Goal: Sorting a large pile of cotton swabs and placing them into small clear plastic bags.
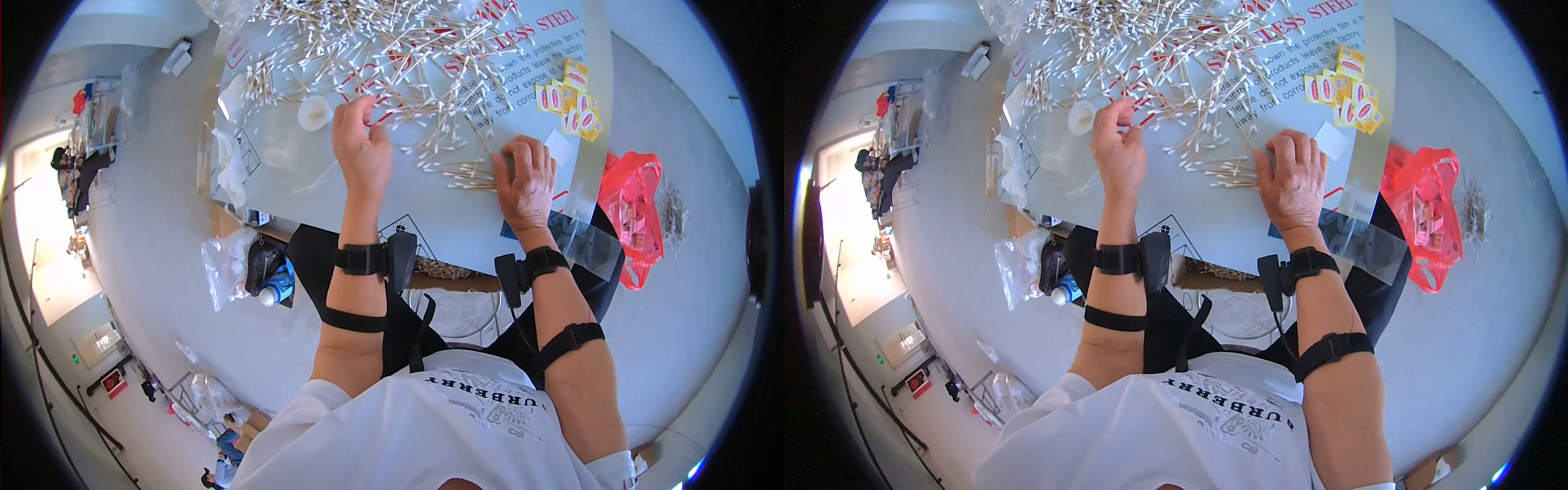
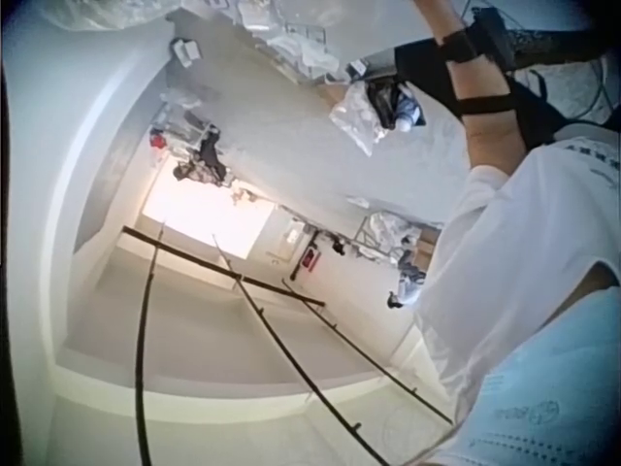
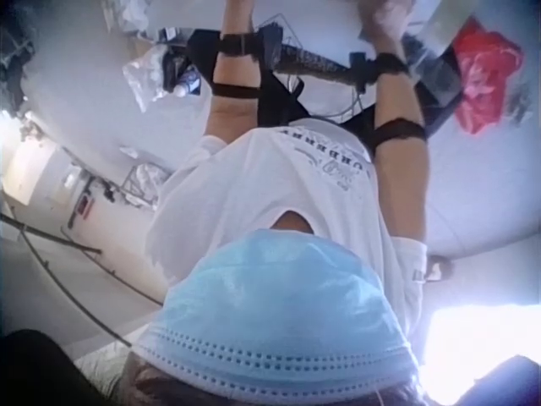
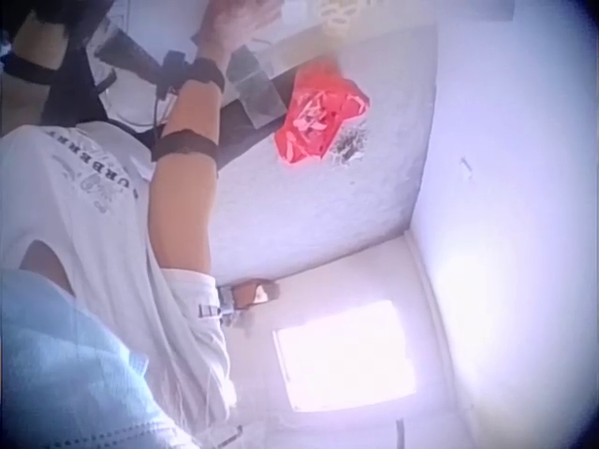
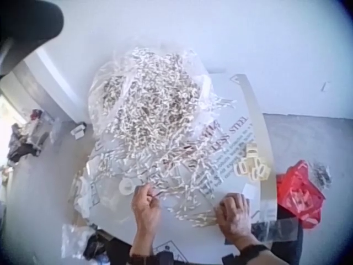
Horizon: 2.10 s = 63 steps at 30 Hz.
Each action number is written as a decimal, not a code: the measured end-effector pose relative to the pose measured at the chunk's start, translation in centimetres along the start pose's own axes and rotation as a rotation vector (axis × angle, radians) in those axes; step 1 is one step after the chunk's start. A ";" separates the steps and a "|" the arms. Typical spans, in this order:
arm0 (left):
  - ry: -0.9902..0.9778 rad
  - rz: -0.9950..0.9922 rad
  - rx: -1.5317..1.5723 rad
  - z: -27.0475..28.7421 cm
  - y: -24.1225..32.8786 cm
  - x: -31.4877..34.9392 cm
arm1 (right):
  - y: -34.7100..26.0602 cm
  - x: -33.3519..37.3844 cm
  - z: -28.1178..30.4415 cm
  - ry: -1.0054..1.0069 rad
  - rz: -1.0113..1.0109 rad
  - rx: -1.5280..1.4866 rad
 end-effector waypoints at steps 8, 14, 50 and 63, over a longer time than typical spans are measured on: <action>-0.254 -0.273 -0.258 -2.2 0.7 0.1 | -0.2 0.0 -0.1 -0.011 0.004 0.005; -0.276 -0.218 -0.054 -2.3 2.6 3.6 | 0.0 -0.1 0.0 -0.011 0.003 -0.002; -0.396 -0.250 -0.360 -6.2 0.4 -6.0 | 0.1 -0.1 0.3 -0.004 -0.007 0.006; -0.299 -0.366 -0.450 -12.6 5.8 -5.1 | -0.5 -0.3 0.2 0.009 0.002 -0.016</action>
Point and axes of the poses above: each hand's wrist, its own x-axis away from the middle knuckle, its own z-axis out of the back of the hand, y = z × x, the point moved 2 cm from there along -x, towards the middle knuckle, and after that the axes turned 11 degrees about y, right-handed, at the moved point
